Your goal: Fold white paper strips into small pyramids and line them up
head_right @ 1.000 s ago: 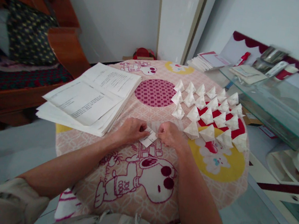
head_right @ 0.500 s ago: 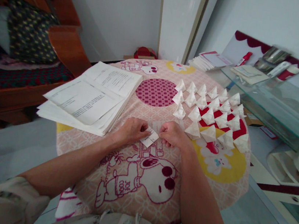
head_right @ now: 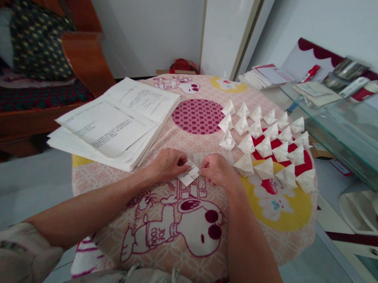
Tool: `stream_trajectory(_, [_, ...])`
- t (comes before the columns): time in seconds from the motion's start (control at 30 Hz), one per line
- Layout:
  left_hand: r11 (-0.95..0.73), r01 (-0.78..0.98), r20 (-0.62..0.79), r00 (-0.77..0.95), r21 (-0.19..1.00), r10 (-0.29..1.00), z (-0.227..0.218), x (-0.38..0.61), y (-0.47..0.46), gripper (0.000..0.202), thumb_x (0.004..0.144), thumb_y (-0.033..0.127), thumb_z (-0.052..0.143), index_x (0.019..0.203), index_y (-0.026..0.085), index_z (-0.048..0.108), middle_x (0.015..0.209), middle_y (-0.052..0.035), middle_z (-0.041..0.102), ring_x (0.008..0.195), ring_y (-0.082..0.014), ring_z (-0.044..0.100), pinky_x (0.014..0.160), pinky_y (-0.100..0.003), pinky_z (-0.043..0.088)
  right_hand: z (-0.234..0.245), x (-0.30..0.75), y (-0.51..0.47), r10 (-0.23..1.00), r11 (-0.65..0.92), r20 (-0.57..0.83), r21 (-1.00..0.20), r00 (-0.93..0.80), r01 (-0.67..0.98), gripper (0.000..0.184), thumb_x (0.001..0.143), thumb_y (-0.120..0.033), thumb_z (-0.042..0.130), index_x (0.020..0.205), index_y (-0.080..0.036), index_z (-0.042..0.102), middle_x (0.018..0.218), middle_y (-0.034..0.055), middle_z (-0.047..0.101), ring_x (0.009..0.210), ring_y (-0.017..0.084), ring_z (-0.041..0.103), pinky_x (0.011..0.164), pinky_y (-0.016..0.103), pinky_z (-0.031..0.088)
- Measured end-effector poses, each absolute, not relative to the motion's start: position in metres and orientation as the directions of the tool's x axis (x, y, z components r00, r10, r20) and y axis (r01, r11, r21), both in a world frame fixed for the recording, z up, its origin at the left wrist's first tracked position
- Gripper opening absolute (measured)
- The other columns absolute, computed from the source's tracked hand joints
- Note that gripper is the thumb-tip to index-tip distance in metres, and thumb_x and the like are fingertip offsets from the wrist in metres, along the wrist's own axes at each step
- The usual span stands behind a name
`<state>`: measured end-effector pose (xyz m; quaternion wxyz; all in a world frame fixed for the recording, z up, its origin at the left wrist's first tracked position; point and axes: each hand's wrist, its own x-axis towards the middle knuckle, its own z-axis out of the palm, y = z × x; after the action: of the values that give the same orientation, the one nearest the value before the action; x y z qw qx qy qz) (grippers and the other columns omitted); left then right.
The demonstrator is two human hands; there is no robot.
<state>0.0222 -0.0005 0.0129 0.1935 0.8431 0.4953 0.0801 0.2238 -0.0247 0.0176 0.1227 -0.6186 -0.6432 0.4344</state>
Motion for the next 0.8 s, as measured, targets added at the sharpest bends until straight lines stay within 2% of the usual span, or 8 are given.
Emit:
stream_trajectory(0.47, [-0.434, 0.811, -0.06, 0.494, 0.393, 0.868, 0.012, 0.023, 0.001, 0.021, 0.086, 0.03, 0.06, 0.08, 0.016, 0.075, 0.071, -0.0043, 0.068, 0.066, -0.0158, 0.056, 0.066, -0.028, 0.038, 0.02, 0.219, -0.027, 0.922, -0.118, -0.357, -0.626, -0.148, 0.771, 0.011, 0.085, -0.02, 0.061, 0.075, -0.018, 0.059, 0.054, -0.0026, 0.058, 0.045, 0.009, 0.049, 0.045, 0.021, 0.034])
stream_trajectory(0.67, [-0.438, 0.804, -0.042, 0.494, 0.401, 0.868, 0.011, 0.023, 0.0, 0.02, 0.086, 0.029, 0.06, 0.08, 0.016, 0.074, 0.07, -0.004, 0.067, 0.066, -0.0158, 0.056, 0.066, -0.028, 0.038, 0.028, 0.205, -0.029, 0.973, 0.005, -0.193, -0.539, -0.129, 0.842, 0.011, 0.078, -0.019, 0.069, 0.072, -0.018, 0.061, 0.065, 0.0003, 0.062, 0.061, 0.012, 0.052, 0.055, 0.025, 0.032])
stream_trajectory(0.8, [-0.439, 0.803, -0.044, 0.496, 0.403, 0.867, 0.011, 0.023, 0.0, 0.019, 0.085, 0.028, 0.06, 0.079, 0.016, 0.074, 0.069, -0.0037, 0.067, 0.068, -0.0163, 0.058, 0.067, -0.028, 0.038, 0.027, 0.197, -0.029, 0.979, 0.035, -0.158, -0.481, -0.127, 0.876, 0.012, 0.078, -0.022, 0.071, 0.072, -0.018, 0.06, 0.067, 0.0009, 0.061, 0.063, 0.013, 0.051, 0.056, 0.026, 0.03])
